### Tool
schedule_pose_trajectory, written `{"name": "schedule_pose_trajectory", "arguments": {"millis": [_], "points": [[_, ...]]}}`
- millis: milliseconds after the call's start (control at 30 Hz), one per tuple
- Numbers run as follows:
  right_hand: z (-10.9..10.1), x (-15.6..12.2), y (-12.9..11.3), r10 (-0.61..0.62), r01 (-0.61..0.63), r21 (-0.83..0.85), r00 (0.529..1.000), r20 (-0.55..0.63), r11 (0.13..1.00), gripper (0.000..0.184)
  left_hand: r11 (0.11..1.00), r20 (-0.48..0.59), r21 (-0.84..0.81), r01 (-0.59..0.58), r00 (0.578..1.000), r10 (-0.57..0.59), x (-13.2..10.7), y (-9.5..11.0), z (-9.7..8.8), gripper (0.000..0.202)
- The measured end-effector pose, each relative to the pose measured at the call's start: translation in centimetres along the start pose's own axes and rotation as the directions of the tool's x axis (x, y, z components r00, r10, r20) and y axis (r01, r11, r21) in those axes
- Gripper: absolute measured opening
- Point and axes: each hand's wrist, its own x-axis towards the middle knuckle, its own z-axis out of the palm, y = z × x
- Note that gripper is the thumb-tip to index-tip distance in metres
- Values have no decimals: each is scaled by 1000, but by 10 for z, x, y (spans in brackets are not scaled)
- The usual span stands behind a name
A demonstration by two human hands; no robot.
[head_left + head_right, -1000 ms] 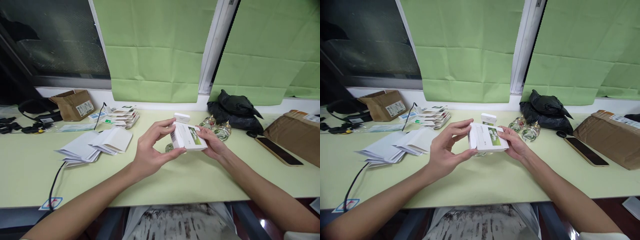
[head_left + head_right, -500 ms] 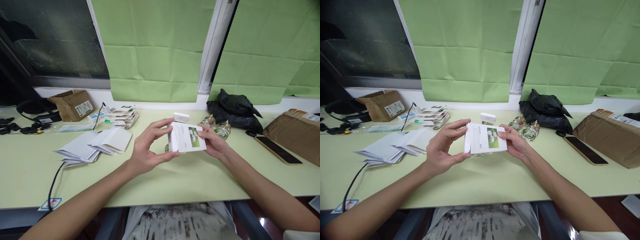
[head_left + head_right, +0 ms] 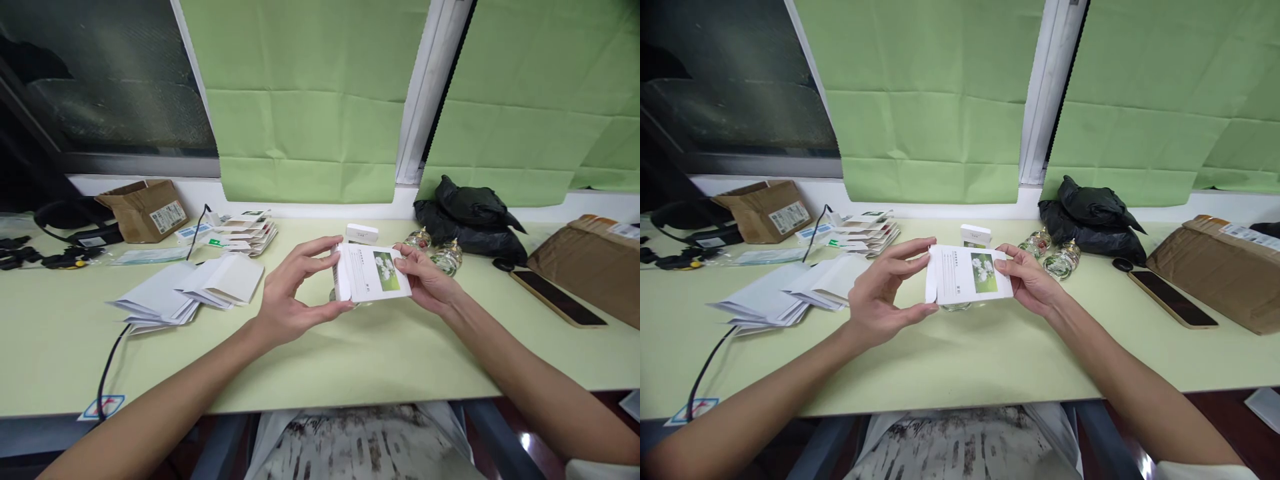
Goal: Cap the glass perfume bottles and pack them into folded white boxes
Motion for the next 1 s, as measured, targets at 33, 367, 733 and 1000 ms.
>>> {"name": "schedule_pose_trajectory", "arguments": {"millis": [33,367,733,1000], "points": [[0,0,0,-2,2,0,1000,5,1000,34,1000,3,-3,1,1000,-1,0,1,0,67],[-3,0,0,-34,34,-30,999,24,999,35,999,37,-22,38,999,-37,4,5,-2,62],[-5,1,0,-34,35,-23,999,24,999,32,996,85,-32,84,993,-81,8,11,-4,56],[-1,0,-3,-86,85,-60,996,-20,995,33,968,123,-158,195,977,-177,11,15,-3,50]]}}
